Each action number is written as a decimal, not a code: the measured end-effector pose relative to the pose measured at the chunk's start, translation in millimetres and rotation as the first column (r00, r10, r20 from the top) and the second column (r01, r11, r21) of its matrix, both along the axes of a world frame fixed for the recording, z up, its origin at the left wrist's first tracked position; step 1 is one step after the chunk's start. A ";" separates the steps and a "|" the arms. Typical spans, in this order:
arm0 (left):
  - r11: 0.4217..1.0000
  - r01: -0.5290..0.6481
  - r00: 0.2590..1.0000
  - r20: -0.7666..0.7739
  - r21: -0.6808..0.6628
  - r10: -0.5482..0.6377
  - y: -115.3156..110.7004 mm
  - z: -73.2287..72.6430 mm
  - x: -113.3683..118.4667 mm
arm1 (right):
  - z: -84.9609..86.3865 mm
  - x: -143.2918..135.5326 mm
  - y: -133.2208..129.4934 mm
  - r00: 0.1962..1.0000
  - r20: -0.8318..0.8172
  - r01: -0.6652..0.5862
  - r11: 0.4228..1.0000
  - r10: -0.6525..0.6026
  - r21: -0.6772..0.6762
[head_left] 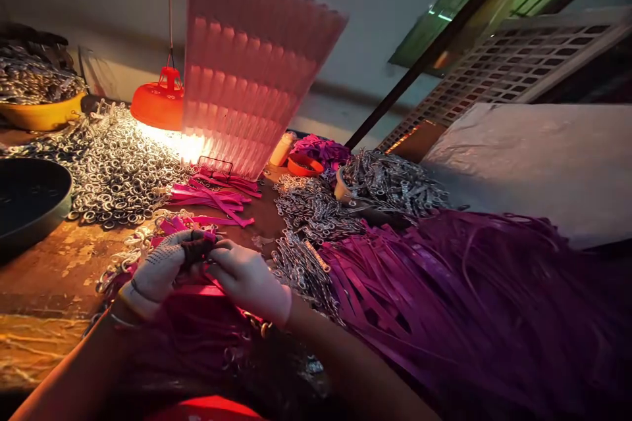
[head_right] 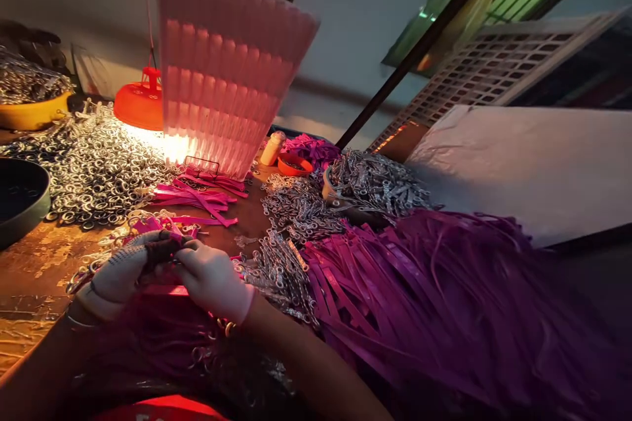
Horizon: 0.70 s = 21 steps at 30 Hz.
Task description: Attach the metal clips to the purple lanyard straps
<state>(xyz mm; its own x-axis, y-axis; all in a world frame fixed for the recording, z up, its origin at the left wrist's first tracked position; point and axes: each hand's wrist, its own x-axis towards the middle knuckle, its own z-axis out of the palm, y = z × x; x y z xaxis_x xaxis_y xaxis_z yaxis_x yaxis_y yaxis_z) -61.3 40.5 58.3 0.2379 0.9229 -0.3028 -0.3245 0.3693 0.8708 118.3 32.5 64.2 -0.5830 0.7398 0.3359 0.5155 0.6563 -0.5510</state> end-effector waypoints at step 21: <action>0.967 0.142 0.954 -0.289 0.210 -0.077 -40.2 -11.3 29.8 | 16.3 11.7 -57.1 0.728 0.498 0.356 0.880 -0.472 0.314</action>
